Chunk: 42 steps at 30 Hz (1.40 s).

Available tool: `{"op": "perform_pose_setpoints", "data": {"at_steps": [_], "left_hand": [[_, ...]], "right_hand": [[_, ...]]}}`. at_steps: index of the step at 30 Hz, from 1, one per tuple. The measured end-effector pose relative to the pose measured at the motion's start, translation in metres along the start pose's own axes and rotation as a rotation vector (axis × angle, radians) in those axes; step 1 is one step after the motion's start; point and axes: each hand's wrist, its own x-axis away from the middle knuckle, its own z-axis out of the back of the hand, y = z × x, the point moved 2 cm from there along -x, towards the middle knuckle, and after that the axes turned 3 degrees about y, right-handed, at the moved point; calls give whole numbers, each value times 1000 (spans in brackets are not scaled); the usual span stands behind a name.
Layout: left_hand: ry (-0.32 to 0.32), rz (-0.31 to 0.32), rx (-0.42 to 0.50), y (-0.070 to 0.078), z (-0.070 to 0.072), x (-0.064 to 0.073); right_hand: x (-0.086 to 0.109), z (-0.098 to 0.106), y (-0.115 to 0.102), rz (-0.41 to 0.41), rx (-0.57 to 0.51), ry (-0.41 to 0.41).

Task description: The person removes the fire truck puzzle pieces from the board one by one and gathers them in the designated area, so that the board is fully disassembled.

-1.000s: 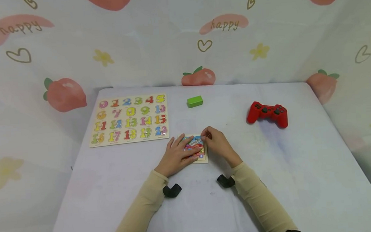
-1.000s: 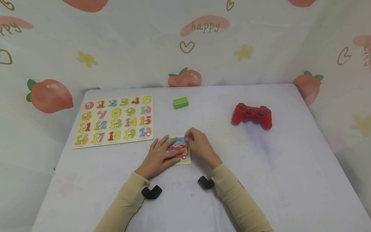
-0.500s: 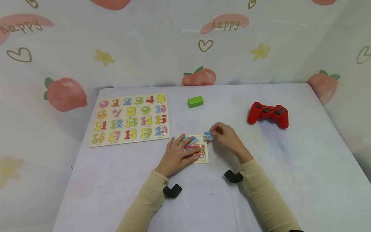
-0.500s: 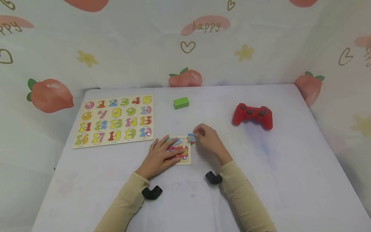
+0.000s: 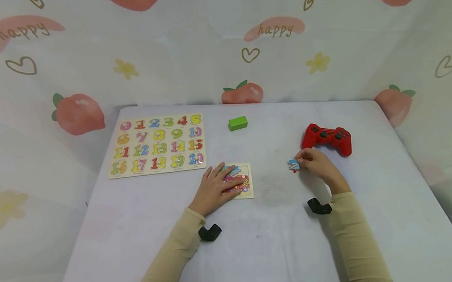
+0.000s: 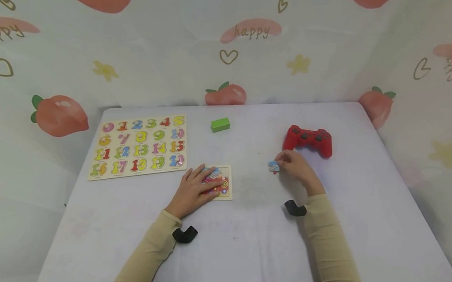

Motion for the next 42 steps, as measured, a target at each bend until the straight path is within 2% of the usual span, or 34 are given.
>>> {"op": "perform_pose_setpoints", "data": {"at_steps": [10,18,23,28,32,37,42], "left_hand": [[37,31,18,-2,1,1],[15,37,46,-1,3,-1],[-10,29,27,0,4,-2],[-7,31,30,-2,2,-3],[4,29,33,-3,1,-3],[1,42,22,-5,0,-3],[-14,67,12,-6,0,-3]], "right_hand": [[-4,2,10,-41,19,15],[-2,0,7,-80,57,39],[0,1,6,-101,107,58],[-1,-5,-2,-16,181,80],[3,-22,-20,84,188,65],[7,-61,-49,253,211,16],[5,-100,-71,358,244,-61]]}}
